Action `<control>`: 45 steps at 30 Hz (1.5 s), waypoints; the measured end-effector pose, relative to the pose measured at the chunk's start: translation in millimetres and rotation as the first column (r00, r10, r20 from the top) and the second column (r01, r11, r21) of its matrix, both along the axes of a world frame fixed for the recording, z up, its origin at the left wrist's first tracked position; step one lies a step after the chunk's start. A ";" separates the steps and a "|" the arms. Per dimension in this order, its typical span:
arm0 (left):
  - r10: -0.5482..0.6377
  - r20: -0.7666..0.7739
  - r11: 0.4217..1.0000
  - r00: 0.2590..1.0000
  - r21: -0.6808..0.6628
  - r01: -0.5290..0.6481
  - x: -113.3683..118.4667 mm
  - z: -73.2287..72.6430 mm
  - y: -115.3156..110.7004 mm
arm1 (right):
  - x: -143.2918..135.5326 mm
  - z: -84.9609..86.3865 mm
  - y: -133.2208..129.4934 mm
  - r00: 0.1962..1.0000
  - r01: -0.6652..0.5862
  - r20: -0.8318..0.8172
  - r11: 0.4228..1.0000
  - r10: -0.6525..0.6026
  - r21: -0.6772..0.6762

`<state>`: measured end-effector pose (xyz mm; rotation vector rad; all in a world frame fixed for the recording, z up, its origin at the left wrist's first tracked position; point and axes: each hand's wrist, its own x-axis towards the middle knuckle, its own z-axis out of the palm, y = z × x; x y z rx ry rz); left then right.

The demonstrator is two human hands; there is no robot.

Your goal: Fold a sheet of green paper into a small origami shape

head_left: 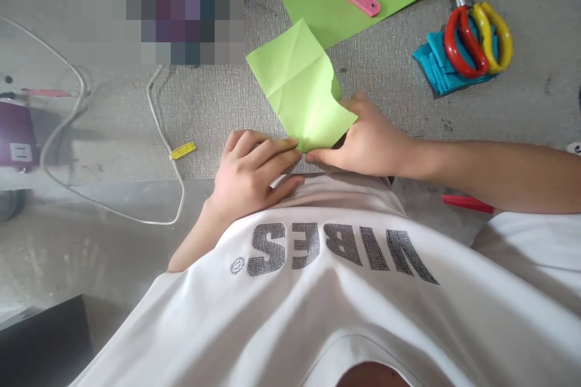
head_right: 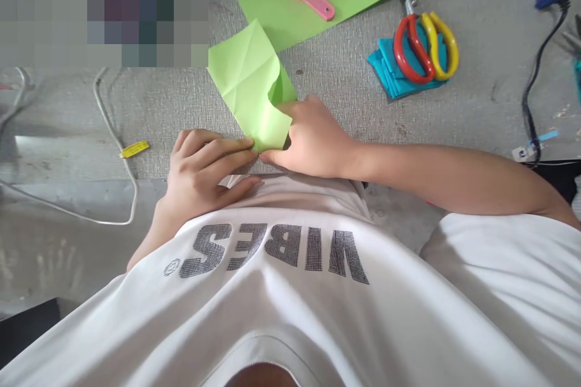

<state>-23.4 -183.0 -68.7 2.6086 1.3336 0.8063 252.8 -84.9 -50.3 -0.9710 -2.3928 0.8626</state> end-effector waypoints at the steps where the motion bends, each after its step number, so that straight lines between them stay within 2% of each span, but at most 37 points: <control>1: -0.006 0.007 1.000 1.000 -0.008 0.006 -0.1 0.3 0.2 | -1.0 1.1 1.4 1.000 -0.004 0.006 1.000 0.004 -0.009; 6: -0.003 -0.009 0.998 1.000 0.057 0.003 0.9 1.7 0.5 | -2.9 0.8 4.8 0.999 -0.042 0.024 0.999 0.043 -0.026; 11: 0.000 -0.039 0.999 0.999 0.046 0.002 1.9 2.6 0.9 | -0.9 -1.4 6.3 0.999 -0.040 0.003 0.999 0.040 -0.012; 16: -0.035 -0.002 0.995 0.999 0.091 0.035 2.0 2.8 1.9 | -6.0 9.6 8.2 0.996 -0.078 0.036 0.996 0.079 -0.046; 21: -0.022 -0.039 1.000 0.999 0.004 0.022 -0.8 3.1 1.5 | -17.6 28.7 3.3 0.981 0.023 0.194 0.994 -0.002 -0.111; 24: -0.026 -0.041 0.998 0.999 -0.062 0.024 -2.4 3.5 1.4 | -22.2 34.2 1.0 0.969 0.061 0.245 0.993 -0.034 -0.106; 27: -0.027 -0.038 0.998 0.999 -0.060 0.024 -1.8 3.6 1.7 | -24.9 36.2 -0.2 0.960 0.084 0.274 0.993 -0.059 -0.078; 33: -0.024 -0.029 0.999 0.999 0.024 0.025 1.4 3.3 2.1 | -29.2 39.5 -2.0 0.933 0.120 0.349 0.990 -0.087 -0.076; 45: -0.034 -0.085 0.999 0.996 0.004 0.034 -2.0 -1.2 0.7 | -29.6 34.1 -1.2 0.931 0.123 0.350 0.991 -0.100 -0.044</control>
